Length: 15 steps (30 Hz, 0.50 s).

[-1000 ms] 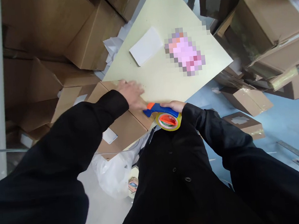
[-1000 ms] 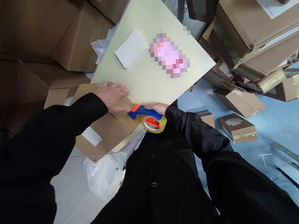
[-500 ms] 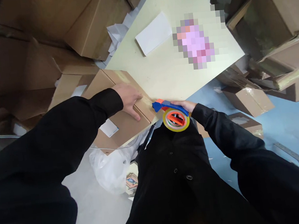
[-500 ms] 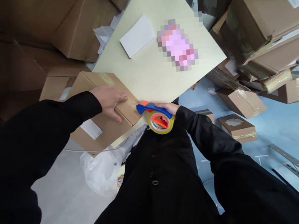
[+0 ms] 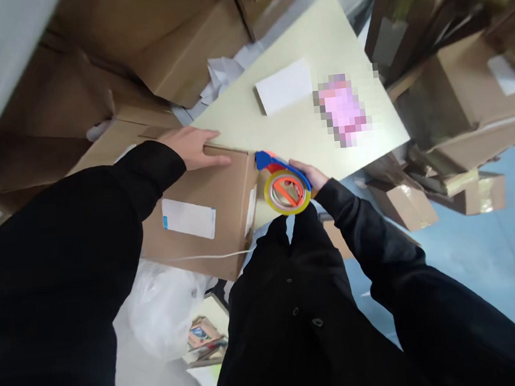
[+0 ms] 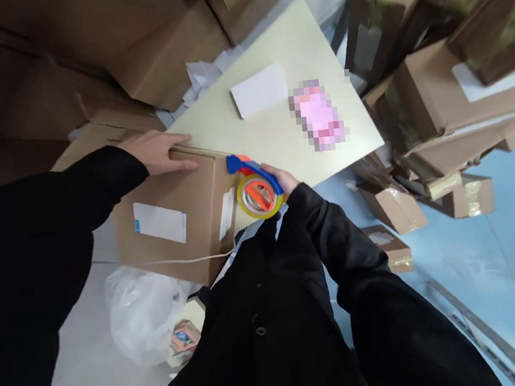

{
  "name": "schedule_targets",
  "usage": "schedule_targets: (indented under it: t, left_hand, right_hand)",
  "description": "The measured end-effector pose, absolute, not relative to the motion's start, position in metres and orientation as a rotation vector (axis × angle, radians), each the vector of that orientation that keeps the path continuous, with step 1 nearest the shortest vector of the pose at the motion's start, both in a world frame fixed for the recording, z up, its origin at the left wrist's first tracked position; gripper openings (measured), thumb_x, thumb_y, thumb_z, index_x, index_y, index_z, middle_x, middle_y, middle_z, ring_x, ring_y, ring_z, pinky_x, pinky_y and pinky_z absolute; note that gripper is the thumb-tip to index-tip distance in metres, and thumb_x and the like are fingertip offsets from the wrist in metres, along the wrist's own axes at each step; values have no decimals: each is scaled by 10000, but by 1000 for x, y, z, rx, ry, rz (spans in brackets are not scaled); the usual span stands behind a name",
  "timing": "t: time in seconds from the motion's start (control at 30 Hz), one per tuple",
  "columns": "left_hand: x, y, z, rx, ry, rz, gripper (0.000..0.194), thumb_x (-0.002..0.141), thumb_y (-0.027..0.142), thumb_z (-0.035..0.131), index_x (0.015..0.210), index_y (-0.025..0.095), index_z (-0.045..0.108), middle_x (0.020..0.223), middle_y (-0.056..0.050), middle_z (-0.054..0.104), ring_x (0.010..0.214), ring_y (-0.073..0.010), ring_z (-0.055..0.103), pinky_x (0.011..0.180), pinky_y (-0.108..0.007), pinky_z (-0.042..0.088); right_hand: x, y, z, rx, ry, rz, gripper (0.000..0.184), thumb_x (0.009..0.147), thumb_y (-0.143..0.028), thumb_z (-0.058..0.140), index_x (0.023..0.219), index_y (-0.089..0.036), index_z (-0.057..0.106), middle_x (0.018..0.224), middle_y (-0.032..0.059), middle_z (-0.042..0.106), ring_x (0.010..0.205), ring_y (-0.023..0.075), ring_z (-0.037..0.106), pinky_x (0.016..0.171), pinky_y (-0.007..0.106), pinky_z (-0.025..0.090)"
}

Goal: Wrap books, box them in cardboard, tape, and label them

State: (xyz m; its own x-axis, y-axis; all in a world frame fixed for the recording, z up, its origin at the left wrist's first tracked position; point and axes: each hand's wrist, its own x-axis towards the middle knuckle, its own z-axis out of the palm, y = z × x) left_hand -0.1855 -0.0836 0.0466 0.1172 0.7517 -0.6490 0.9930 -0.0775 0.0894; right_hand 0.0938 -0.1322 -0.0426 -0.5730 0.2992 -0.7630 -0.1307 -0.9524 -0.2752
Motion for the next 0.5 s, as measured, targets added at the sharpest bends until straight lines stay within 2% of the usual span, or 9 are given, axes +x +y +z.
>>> schedule_targets:
  t: [0.1,0.23,0.33,0.5]
  left_hand:
    - [-191,-82,72,2032,1723,-372,930,742,688,511,1474,205,204,1498,-72,299,1348,-373,253,1091,-485,205]
    - [-173,-121,90,2049,1610,-437,1232,525,712,672,1490,196,106,1566,-139,30,1391,-453,10,1092,-579,11]
    - [-163,-149,87,2042,1555,-454,1298,464,712,695,1492,214,79,1567,-140,-48,1393,-449,-69,1082,-588,-37]
    - [-175,-156,69,2174,1552,-337,1241,532,739,624,1493,200,54,1562,-151,-73,1403,-421,-75,1066,-618,-44]
  right_hand:
    - [72,-59,-34,-1386,-448,2503,343,922,-391,435,875,-113,629,732,63,701,680,170,653,764,313,548]
    - [55,-7,-21,-1551,-662,2437,284,881,-366,526,853,-102,627,648,50,683,575,164,623,651,306,554]
    - [53,-3,-16,-1616,-725,2436,292,877,-369,529,855,-97,633,633,50,683,554,165,619,618,303,555]
    - [48,-24,-4,-1640,-719,2321,290,910,-327,469,862,-95,637,593,40,675,531,148,615,607,261,546]
